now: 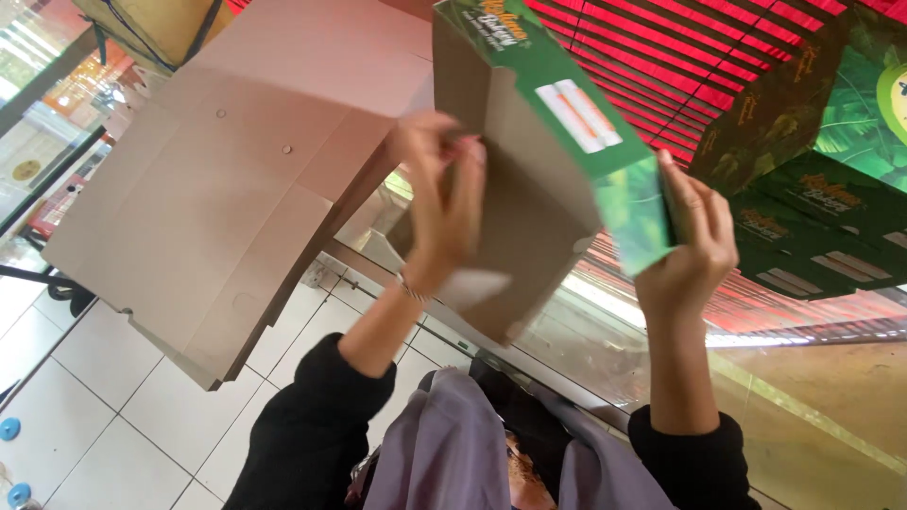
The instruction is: The person folds cardboard sheets into finished cake boxes and stacks them.
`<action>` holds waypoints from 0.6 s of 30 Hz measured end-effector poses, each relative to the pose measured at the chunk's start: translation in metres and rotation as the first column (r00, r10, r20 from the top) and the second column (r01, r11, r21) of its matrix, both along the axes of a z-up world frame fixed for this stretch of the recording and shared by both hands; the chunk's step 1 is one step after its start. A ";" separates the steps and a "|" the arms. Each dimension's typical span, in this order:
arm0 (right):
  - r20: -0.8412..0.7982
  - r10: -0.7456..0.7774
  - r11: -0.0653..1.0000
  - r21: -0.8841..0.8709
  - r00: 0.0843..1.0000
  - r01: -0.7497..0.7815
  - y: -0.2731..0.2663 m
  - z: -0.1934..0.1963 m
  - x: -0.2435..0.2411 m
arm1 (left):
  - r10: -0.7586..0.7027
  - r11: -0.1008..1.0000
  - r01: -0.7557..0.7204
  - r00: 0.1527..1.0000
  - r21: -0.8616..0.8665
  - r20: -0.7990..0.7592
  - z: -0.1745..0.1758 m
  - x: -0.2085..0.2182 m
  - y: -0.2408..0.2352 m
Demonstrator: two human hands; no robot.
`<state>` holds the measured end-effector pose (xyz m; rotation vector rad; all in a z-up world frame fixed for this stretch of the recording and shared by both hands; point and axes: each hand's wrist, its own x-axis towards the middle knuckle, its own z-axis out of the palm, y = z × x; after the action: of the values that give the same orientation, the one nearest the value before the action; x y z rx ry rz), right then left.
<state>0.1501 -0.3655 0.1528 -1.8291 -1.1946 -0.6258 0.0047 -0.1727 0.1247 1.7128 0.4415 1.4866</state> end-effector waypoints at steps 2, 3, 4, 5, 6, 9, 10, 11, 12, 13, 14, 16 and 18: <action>0.066 0.008 1.000 -0.002 0.998 -0.008 0.011 0.002 -0.006 | -0.250 0.968 0.250 0.968 -0.008 -0.034 0.035 -0.009 -0.031; 0.132 0.015 1.000 -0.006 0.991 -0.014 0.016 0.002 -0.009 | -0.486 0.874 0.485 0.872 -0.027 -0.064 0.052 -0.014 -0.047; 0.134 0.015 1.000 -0.008 0.991 -0.014 0.018 0.001 -0.011 | -0.486 0.874 0.485 0.872 -0.028 -0.062 0.057 -0.010 -0.053; 0.149 0.013 1.000 -0.008 0.989 -0.012 0.020 0.000 -0.013 | -0.484 0.875 0.475 0.866 -0.092 -0.126 0.062 -0.006 -0.059; 0.165 0.013 1.000 -0.005 0.986 -0.013 0.022 -0.001 -0.015 | -0.485 0.873 0.462 0.854 -0.154 -0.189 0.068 -0.003 -0.065; 0.073 0.036 0.998 0.043 0.997 -0.039 0.020 -0.011 -0.010 | -0.402 0.914 0.379 0.894 -0.143 -0.198 0.046 0.004 -0.052; 0.073 0.031 0.998 0.044 0.997 -0.034 0.017 -0.012 -0.008 | -0.406 0.912 0.384 0.892 -0.143 -0.199 0.046 0.003 -0.044; 0.025 0.048 0.995 0.085 0.999 -0.050 0.014 -0.013 -0.005 | -0.363 0.931 0.348 0.911 -0.108 -0.193 0.045 0.002 -0.037; -0.023 0.068 0.990 0.127 0.997 -0.065 0.011 -0.014 -0.002 | -0.319 0.948 0.310 0.929 -0.074 -0.186 0.045 0.000 -0.029; -0.024 0.064 0.990 0.127 0.998 -0.060 0.010 -0.017 -0.003 | -0.323 0.946 0.315 0.928 -0.074 -0.187 0.046 -0.001 -0.025; -0.071 0.070 0.979 0.195 0.995 -0.055 0.009 -0.019 -0.004 | -0.165 0.972 0.200 0.954 0.123 -0.249 0.048 -0.003 -0.022; -0.117 0.080 0.964 0.261 0.990 -0.047 0.011 -0.026 -0.008 | 0.001 0.942 0.092 0.961 0.322 -0.277 0.052 -0.004 -0.022; -0.241 0.175 0.883 0.467 0.955 -0.045 0.016 -0.037 -0.012 | -0.017 0.947 0.092 0.972 0.307 -0.236 0.056 -0.002 -0.030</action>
<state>0.1383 -0.3494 0.1162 -1.3815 -0.8665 -0.5123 0.0026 -0.2023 0.1812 2.1474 0.2807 1.3791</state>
